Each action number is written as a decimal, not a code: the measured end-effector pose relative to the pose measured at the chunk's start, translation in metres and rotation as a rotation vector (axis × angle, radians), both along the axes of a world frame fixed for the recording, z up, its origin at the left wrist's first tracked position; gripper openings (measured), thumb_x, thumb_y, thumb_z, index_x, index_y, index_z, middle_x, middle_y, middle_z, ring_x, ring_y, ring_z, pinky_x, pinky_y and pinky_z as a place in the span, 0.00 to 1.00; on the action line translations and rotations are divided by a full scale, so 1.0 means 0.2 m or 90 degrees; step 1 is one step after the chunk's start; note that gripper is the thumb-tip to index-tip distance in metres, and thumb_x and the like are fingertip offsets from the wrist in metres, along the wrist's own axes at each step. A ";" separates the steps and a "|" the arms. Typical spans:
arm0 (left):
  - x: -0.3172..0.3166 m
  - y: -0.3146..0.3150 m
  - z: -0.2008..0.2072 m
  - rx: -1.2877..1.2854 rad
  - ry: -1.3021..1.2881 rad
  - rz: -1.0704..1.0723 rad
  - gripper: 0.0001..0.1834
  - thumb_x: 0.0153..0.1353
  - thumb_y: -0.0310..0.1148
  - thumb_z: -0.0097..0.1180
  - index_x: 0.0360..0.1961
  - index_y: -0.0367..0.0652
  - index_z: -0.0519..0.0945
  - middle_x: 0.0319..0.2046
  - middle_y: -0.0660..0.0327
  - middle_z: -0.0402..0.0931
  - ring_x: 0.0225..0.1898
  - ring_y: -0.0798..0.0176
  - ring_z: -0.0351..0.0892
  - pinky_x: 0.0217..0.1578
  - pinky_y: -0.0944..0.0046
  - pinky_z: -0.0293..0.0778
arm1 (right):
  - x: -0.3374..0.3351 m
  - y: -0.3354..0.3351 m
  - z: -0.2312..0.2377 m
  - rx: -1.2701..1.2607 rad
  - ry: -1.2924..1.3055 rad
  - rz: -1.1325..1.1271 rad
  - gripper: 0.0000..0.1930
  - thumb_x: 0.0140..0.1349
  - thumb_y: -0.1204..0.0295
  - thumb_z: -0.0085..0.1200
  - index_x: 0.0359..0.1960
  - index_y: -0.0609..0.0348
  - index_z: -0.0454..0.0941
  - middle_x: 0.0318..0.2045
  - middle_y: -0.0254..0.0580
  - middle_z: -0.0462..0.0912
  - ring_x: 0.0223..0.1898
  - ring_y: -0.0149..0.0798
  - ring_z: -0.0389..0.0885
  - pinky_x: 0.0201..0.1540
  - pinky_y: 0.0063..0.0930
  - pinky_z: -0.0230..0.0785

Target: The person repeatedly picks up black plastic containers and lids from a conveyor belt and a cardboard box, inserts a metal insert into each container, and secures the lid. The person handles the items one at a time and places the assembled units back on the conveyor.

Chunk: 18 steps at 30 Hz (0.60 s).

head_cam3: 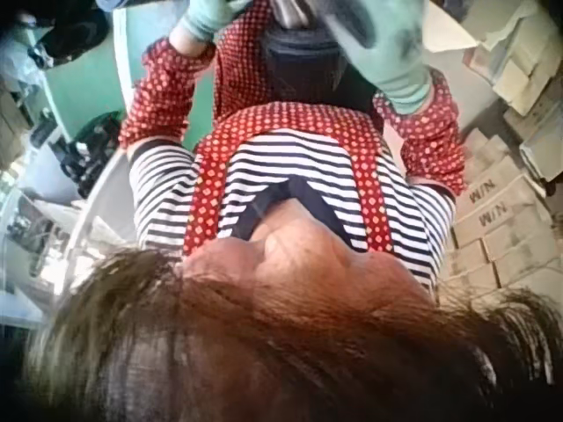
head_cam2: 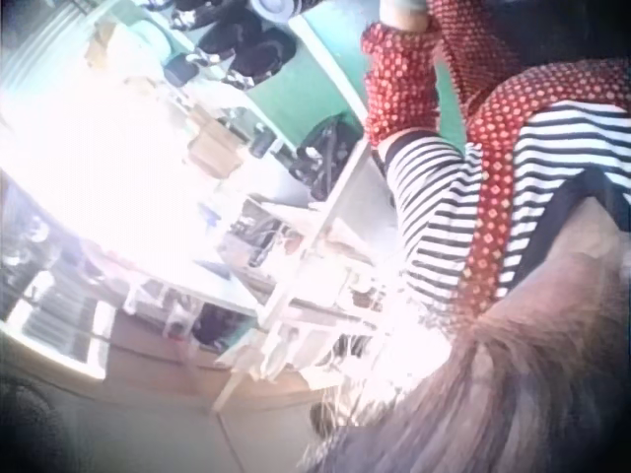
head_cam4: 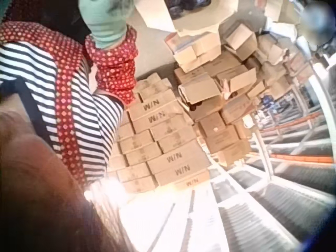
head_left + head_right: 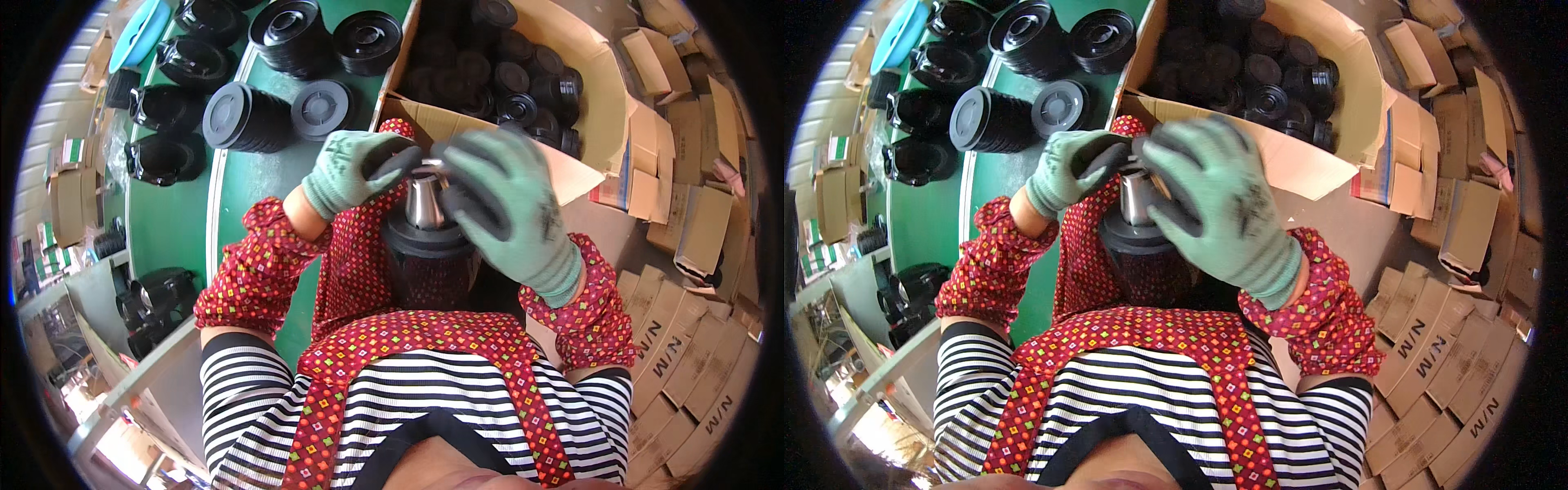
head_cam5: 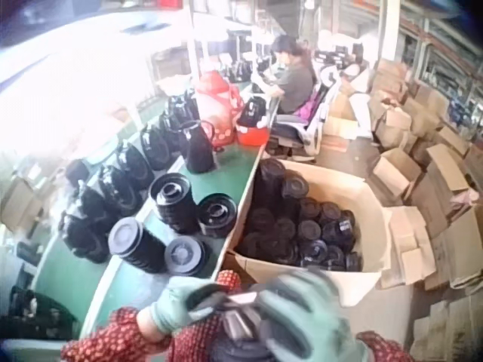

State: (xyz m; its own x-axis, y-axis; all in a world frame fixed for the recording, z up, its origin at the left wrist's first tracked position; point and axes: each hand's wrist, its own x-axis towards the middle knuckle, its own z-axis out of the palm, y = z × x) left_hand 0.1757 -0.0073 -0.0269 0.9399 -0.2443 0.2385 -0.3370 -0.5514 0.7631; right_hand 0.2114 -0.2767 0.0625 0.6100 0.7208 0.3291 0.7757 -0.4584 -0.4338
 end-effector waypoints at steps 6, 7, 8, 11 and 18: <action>-0.51 0.33 -0.13 0.017 0.058 0.396 0.13 0.62 0.28 0.69 0.47 0.36 0.87 0.32 0.47 0.85 0.33 0.52 0.88 0.38 0.58 0.80 | -0.13 -0.15 -0.15 0.172 0.146 -0.019 0.20 0.68 0.76 0.60 0.62 0.61 0.83 0.61 0.50 0.82 0.64 0.57 0.78 0.71 0.50 0.65; -0.64 0.42 -0.24 0.099 0.035 0.429 0.11 0.63 0.29 0.69 0.46 0.38 0.87 0.31 0.48 0.85 0.32 0.52 0.88 0.38 0.58 0.80 | -0.15 -0.15 -0.17 0.169 0.139 0.008 0.20 0.69 0.76 0.59 0.62 0.61 0.83 0.60 0.51 0.83 0.64 0.57 0.78 0.72 0.49 0.65; -0.75 0.45 -0.30 0.116 0.068 0.474 0.10 0.64 0.31 0.69 0.45 0.40 0.88 0.31 0.49 0.85 0.31 0.51 0.87 0.37 0.57 0.79 | -0.18 -0.15 -0.21 0.197 0.216 0.038 0.21 0.69 0.76 0.59 0.63 0.61 0.82 0.62 0.51 0.82 0.64 0.56 0.78 0.72 0.49 0.65; -1.03 0.48 -0.46 0.229 0.118 0.565 0.09 0.65 0.38 0.68 0.41 0.46 0.88 0.31 0.52 0.85 0.32 0.46 0.86 0.34 0.53 0.78 | -0.22 -0.11 -0.27 0.172 0.237 0.105 0.29 0.60 0.65 0.72 0.62 0.60 0.81 0.59 0.52 0.81 0.64 0.56 0.77 0.71 0.48 0.67; -1.16 0.29 -0.36 0.192 0.038 0.516 0.43 0.55 0.46 0.76 0.70 0.43 0.72 0.63 0.43 0.74 0.64 0.37 0.74 0.62 0.45 0.74 | -0.22 0.01 -0.33 0.319 0.266 0.008 0.22 0.55 0.65 0.71 0.50 0.61 0.82 0.48 0.45 0.81 0.53 0.48 0.80 0.60 0.40 0.73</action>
State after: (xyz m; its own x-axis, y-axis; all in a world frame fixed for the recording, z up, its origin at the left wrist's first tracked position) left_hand -0.0570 0.0511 -0.0987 0.8606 0.4612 0.2160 0.2831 -0.7858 0.5499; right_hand 0.1684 -0.2739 -0.0044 0.7524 0.5494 0.3635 0.4987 -0.1144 -0.8592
